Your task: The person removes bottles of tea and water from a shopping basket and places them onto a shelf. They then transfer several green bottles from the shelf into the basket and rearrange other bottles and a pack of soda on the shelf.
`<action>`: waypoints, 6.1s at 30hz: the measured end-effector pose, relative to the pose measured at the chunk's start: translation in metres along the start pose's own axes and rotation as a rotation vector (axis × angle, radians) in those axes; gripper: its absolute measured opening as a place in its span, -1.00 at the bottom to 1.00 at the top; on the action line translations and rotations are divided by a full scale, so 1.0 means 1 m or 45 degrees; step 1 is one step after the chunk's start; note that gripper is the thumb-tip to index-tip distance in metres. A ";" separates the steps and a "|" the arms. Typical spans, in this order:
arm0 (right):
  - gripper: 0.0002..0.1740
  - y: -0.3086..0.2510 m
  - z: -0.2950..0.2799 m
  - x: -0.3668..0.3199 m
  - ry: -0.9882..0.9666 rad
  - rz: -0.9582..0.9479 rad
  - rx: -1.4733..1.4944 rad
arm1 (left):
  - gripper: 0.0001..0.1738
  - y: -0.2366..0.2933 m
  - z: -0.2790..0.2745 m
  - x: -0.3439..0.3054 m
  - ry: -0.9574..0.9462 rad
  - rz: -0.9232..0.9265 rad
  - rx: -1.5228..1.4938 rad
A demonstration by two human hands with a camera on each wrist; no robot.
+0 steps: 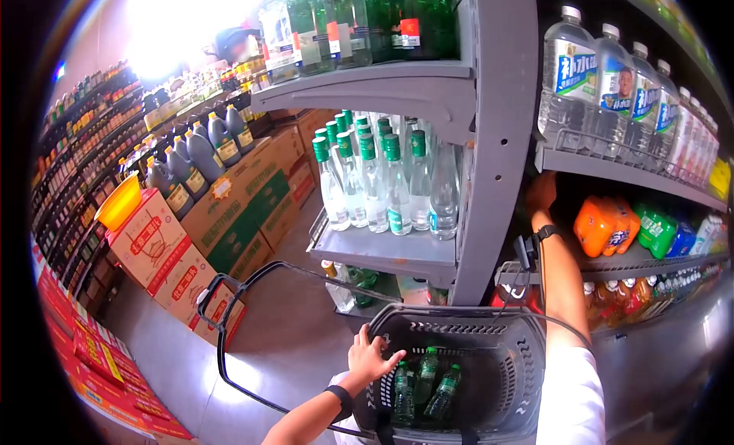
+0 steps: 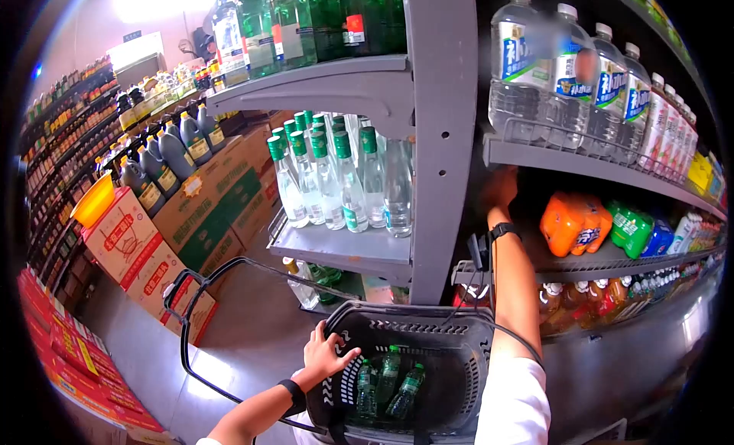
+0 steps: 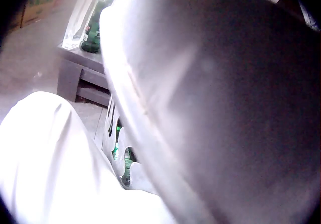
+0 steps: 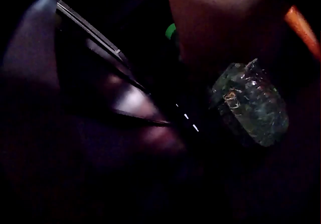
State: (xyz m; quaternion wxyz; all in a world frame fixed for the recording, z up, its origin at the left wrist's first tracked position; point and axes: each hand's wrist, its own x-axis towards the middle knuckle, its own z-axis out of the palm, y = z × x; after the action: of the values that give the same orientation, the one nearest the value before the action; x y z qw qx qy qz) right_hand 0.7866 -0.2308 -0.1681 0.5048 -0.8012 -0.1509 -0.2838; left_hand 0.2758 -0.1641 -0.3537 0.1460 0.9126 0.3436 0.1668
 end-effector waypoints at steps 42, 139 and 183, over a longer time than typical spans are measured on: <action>0.27 0.014 -0.021 0.011 -0.301 -0.003 0.010 | -0.33 0.004 0.002 0.002 0.025 0.030 0.070; 0.28 0.076 -0.005 0.002 -1.038 -0.304 -0.422 | -0.35 0.006 0.004 0.001 0.078 0.029 -0.016; 0.42 0.084 0.003 -0.001 -1.069 -0.123 -0.242 | -0.35 0.007 0.002 0.002 0.070 0.021 -0.026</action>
State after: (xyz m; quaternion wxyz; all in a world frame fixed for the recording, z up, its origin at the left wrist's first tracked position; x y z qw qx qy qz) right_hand 0.8317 -0.2654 -0.2306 0.3099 -0.8821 -0.3536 0.0307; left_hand 0.2818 -0.1685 -0.3523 0.1446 0.9089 0.3381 0.1965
